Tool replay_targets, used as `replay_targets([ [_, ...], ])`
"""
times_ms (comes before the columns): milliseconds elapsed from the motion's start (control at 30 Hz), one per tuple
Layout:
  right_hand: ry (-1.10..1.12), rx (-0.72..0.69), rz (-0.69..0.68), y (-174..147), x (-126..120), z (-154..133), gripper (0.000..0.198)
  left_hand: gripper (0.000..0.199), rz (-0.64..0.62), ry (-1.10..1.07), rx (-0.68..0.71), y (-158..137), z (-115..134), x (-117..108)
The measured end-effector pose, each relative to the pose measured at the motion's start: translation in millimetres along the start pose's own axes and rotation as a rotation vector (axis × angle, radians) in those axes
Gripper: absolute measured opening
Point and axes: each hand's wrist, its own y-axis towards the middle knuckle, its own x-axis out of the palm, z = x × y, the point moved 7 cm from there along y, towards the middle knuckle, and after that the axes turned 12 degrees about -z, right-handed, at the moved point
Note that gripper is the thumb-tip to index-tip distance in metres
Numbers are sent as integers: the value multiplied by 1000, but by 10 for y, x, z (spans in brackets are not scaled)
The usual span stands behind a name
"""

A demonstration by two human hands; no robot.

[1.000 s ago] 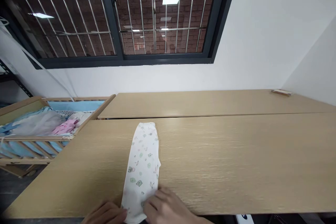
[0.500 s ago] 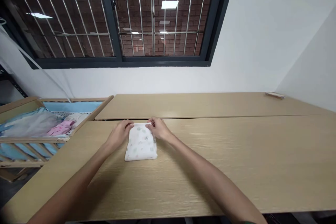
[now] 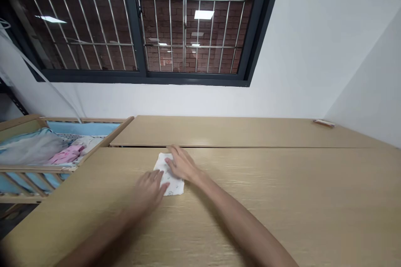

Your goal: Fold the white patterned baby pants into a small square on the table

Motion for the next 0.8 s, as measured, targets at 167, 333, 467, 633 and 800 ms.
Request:
replay_targets([
  [167,26,-421,-374,-275,374,-761,58,55,102,172,34,-684,336,306],
  [333,62,-410,-539,-263,792,-691,55,47,164,147,50,-774,320,365],
  [467,2,-313,-539,-31,825,-335,59,56,215,146,37,-764,277,328],
  [633,-101,-219,-479,307,698,152,64,59,213,180,37,-774,265,351],
  [800,-171,-176,-394,485,639,404,62,59,197,155,35,-772,255,387],
])
